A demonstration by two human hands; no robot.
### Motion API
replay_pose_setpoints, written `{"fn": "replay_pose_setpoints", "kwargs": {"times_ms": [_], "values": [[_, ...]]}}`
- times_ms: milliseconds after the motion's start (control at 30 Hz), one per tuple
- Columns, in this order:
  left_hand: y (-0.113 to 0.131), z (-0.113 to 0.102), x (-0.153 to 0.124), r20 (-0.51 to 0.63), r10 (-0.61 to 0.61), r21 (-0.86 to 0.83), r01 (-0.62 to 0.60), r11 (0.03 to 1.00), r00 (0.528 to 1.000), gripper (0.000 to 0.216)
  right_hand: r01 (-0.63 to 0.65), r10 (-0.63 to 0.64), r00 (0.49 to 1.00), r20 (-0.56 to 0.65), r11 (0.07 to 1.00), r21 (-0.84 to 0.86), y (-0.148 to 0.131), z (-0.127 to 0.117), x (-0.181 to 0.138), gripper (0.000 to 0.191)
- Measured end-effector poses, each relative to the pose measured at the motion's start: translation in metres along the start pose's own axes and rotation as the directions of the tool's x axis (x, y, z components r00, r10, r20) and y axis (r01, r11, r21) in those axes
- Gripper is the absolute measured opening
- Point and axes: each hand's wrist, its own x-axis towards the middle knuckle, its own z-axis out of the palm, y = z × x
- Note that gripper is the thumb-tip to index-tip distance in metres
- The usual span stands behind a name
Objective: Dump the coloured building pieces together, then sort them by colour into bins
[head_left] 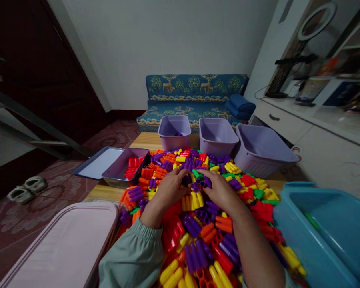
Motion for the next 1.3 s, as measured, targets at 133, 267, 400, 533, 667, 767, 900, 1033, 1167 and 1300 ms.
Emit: {"fn": "replay_pose_setpoints", "kwargs": {"times_ms": [133, 267, 400, 533, 667, 767, 900, 1033, 1167, 1300], "values": [[-0.002, 0.002, 0.002, -0.028, -0.036, -0.052, 0.035, 0.998, 0.999, 0.040, -0.046, 0.046, 0.998, -0.047, 0.999, 0.008, -0.001, 0.002, 0.003, 0.054], [-0.009, 0.008, 0.004, -0.062, -0.060, -0.094, 0.054, 0.994, 0.996, 0.031, -0.131, 0.131, 0.990, -0.059, 0.991, 0.007, -0.004, -0.002, 0.004, 0.038], [-0.011, 0.008, 0.005, -0.162, -0.085, -0.169, 0.057, 0.984, 0.983, 0.028, -0.176, 0.175, 0.983, -0.059, 0.984, 0.000, -0.005, -0.005, 0.003, 0.033], [-0.008, 0.003, 0.005, -0.261, -0.190, -0.340, 0.094, 0.936, 0.946, 0.028, -0.184, 0.178, 0.979, -0.102, 0.982, -0.054, -0.002, -0.005, 0.001, 0.030], [-0.007, 0.001, 0.006, -0.272, -0.275, -0.516, 0.101, 0.850, 0.922, 0.026, -0.151, 0.140, 0.979, -0.145, 0.986, -0.068, -0.003, -0.007, 0.002, 0.018], [-0.005, -0.002, 0.007, -0.206, -0.335, -0.697, 0.102, 0.710, 0.919, 0.024, -0.163, 0.164, 0.959, -0.231, 0.986, 0.021, -0.008, -0.010, 0.003, 0.011], [0.002, -0.010, 0.006, -0.075, -0.358, -0.887, 0.101, 0.450, 0.931, 0.026, -0.081, 0.179, 0.943, -0.281, 0.941, 0.329, -0.018, -0.011, 0.003, 0.014], [0.011, -0.015, 0.004, 0.036, -0.312, -0.940, 0.138, 0.312, 0.950, 0.035, 0.001, 0.119, 0.960, -0.254, 0.905, 0.426, -0.031, -0.006, 0.002, 0.014], [0.016, -0.012, 0.003, 0.129, -0.245, -0.950, 0.190, 0.246, 0.961, 0.043, -0.042, 0.120, 0.975, -0.185, 0.925, 0.377, -0.045, -0.005, -0.001, 0.018], [0.020, -0.011, 0.000, 0.222, -0.207, -0.944, 0.263, 0.198, 0.953, 0.049, -0.090, 0.137, 0.986, -0.093, 0.914, 0.396, -0.051, -0.005, -0.002, 0.015]]}}
